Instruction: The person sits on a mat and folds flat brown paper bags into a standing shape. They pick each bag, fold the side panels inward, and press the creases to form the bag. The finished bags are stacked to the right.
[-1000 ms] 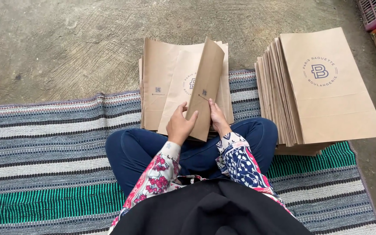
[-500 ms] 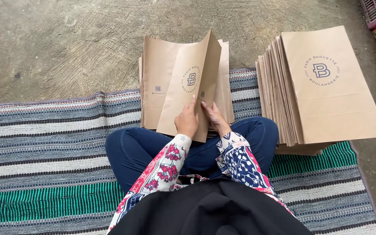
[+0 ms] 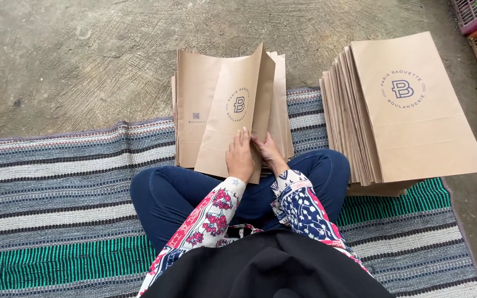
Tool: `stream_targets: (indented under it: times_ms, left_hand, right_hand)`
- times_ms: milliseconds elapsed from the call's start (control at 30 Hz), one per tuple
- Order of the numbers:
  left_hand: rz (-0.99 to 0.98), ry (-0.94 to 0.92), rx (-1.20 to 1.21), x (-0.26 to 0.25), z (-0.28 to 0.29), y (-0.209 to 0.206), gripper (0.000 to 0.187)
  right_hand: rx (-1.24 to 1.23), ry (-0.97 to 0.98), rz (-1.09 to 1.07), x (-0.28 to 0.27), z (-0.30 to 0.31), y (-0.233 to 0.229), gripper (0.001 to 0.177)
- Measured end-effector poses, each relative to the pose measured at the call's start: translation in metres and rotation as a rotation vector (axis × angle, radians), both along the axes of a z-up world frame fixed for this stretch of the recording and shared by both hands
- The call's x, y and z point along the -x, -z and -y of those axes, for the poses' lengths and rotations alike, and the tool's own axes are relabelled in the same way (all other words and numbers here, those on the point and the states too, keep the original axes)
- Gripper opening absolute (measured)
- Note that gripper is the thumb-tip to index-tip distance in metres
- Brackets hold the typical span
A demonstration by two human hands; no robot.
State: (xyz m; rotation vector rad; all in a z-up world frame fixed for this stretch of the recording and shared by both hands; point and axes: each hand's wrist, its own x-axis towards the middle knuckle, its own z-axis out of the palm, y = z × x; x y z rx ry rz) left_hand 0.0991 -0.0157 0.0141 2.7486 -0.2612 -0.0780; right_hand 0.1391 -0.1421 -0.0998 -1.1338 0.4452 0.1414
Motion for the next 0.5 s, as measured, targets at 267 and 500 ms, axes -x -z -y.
stream_targets:
  times_ms: [267, 500]
  left_hand:
    - [-0.114, 0.076, 0.131, 0.003, 0.016, 0.022, 0.1]
    - [-0.164, 0.104, 0.085, 0.006, 0.023, 0.032, 0.101]
  right_hand:
    - [0.074, 0.023, 0.08, 0.007, -0.002, -0.005, 0.05]
    - [-0.246, 0.076, -0.09, 0.006, -0.02, -0.068, 0.063]
